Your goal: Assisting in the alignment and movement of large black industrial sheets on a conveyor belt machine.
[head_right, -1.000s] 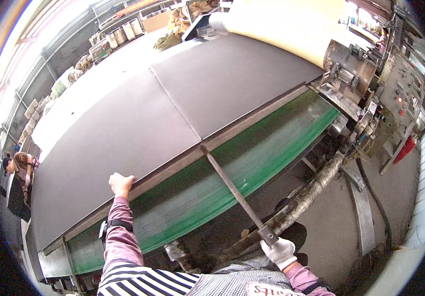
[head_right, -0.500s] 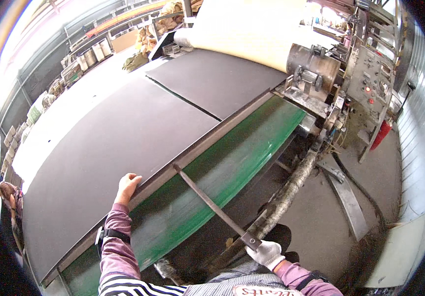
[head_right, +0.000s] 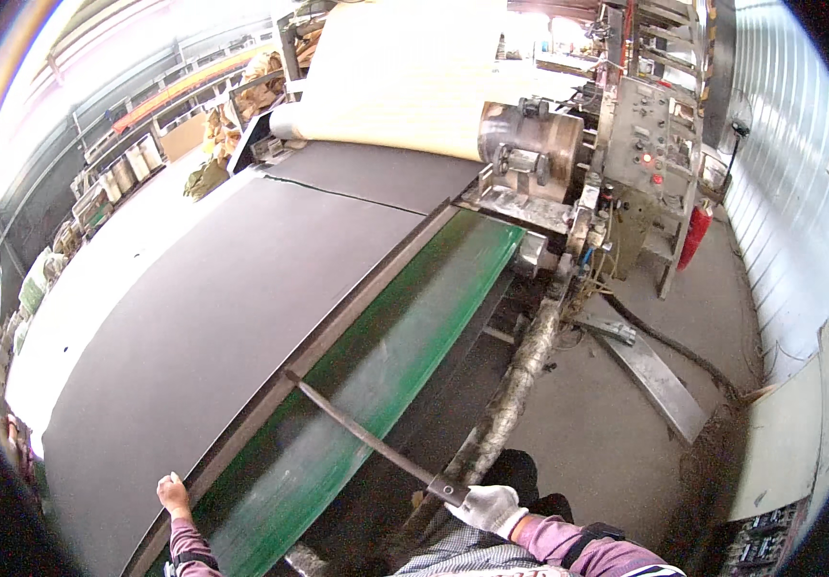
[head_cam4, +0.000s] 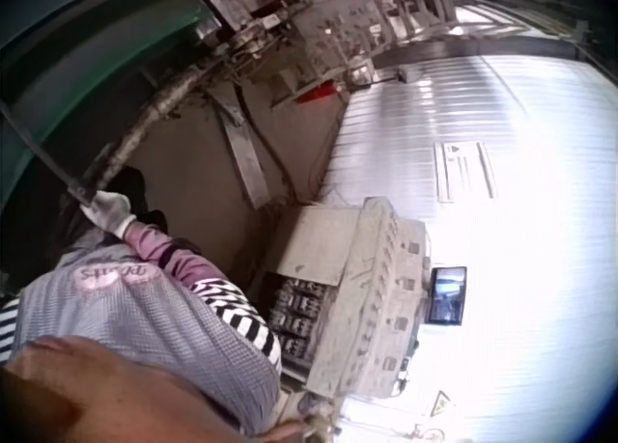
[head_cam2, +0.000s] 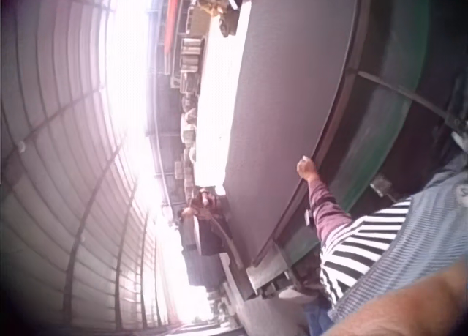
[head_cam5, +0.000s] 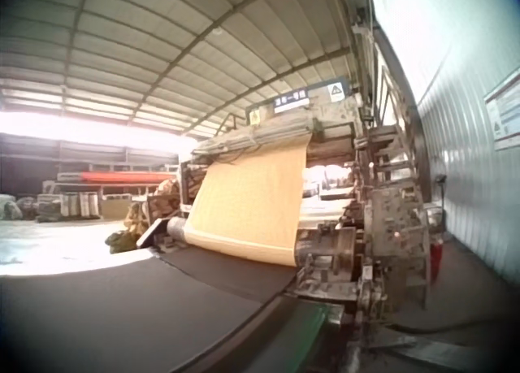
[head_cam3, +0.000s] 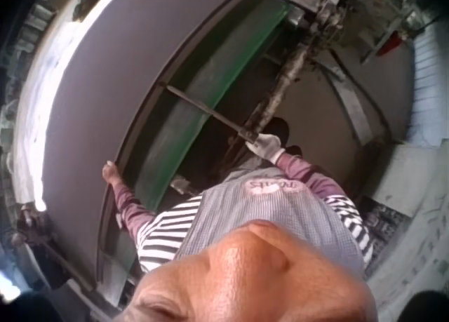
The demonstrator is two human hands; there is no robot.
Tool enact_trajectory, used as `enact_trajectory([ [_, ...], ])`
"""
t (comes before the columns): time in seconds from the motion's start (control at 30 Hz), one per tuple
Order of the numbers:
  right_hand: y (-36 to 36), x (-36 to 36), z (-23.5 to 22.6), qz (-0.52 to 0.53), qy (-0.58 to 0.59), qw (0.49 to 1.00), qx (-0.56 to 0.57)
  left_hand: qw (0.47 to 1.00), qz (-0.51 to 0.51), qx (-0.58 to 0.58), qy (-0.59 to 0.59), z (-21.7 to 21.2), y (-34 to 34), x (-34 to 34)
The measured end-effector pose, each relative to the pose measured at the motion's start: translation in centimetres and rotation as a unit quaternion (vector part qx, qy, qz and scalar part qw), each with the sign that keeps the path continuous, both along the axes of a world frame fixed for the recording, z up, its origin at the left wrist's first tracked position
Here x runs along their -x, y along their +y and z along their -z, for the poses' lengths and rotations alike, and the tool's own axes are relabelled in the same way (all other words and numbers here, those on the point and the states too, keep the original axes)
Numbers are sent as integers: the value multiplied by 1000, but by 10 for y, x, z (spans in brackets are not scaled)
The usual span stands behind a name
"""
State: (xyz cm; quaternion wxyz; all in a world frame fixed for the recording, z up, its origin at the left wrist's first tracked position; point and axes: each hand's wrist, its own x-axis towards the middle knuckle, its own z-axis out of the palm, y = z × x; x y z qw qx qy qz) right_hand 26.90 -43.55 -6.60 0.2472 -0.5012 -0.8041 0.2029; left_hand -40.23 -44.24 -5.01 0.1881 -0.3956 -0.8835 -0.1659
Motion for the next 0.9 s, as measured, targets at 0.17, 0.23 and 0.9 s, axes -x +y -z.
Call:
enact_trajectory([
  [0.17, 1, 0, 16, -2, 6, 1000, 16, 997, 67, -48, -9, 1, 66, -77],
  [0.23, 2, 1, 18, -3, 32, 999, -8, 997, 75, -27, -19, -8, 93, -111],
  [0.9, -2, 0, 14, 6, 10, 1000, -10, 939, 280, 148, 134, -22, 190, -187],
])
